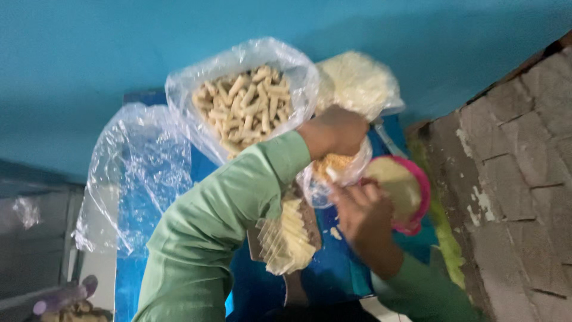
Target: The person shapes a flat piece of dough on a small wooden board, folding and pressing its edges by hand to form a patterned piece. They spoon brown sugar from a plastic bag over the dough, then continue folding and pressing the dough piece, working through several pieces one at a time.
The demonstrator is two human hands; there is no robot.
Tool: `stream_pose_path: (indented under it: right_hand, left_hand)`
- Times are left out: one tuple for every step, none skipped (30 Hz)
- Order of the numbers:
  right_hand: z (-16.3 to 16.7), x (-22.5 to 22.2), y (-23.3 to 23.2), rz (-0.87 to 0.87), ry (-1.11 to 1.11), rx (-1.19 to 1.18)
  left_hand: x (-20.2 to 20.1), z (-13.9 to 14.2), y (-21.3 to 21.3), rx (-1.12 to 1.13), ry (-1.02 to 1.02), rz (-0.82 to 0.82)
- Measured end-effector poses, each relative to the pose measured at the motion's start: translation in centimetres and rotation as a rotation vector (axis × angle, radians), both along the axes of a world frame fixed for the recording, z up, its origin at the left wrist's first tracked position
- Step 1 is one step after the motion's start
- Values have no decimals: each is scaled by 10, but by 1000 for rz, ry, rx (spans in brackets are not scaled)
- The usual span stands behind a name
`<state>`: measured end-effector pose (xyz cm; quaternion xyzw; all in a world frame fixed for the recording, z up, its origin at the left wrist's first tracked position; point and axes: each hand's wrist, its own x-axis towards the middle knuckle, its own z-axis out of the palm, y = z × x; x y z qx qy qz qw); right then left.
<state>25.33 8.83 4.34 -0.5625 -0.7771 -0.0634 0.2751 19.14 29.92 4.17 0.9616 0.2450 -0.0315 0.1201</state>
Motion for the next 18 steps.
stream_pose_path:
  right_hand:
    - [-2,5,-3,-52,-78,47]
    - [-4,10,-4,-108,-155,89]
    - [-5,14,-2,-200,-133,65]
    - [-6,18,-1,-289,-118,46]
    - [-6,22,-2,-217,-11,114]
    - [-5,25,2,-141,96,198]
    - [-4,27,7,-60,205,289]
    - [-3,28,11,-80,157,303]
    - [-2,28,13,-103,109,308]
    - [-2,27,14,-127,61,305]
    - [-2,27,15,-146,6,319]
    - [-3,27,15,-165,-48,333]
    - [-4,28,17,-182,-103,353]
    - [-6,28,19,-186,-134,352]
    - [-7,29,19,-191,-165,347]
    - [-8,30,19,-195,-195,338]
    - [-9,32,19,-168,-162,300]
    - [-10,33,19,-139,-127,263]
  left_hand:
    - [-1,1,-3,38,-19,32]
    - [-4,1,-6,71,-35,61]
    - [-7,0,-11,32,-69,54]
    - [-12,0,-14,-2,-109,53]
    - [-13,4,-14,-15,-156,55]
    - [-14,8,-14,-23,-151,51]
    - [-14,12,-14,-22,-144,47]
    - [-13,17,-13,-25,-133,42]
    - [-10,21,-13,7,-116,82]
    - [-7,24,-14,31,-99,123]
    - [-4,26,-16,48,-83,163]
    - [-2,26,-19,78,-95,191]
    - [0,27,-21,113,-110,220]
    - [1,28,-21,151,-124,251]
    - [3,29,-20,109,-116,255]
    - [4,30,-19,64,-107,259]
    - [5,31,-19,20,-97,265]
    - [4,31,-19,36,-120,263]
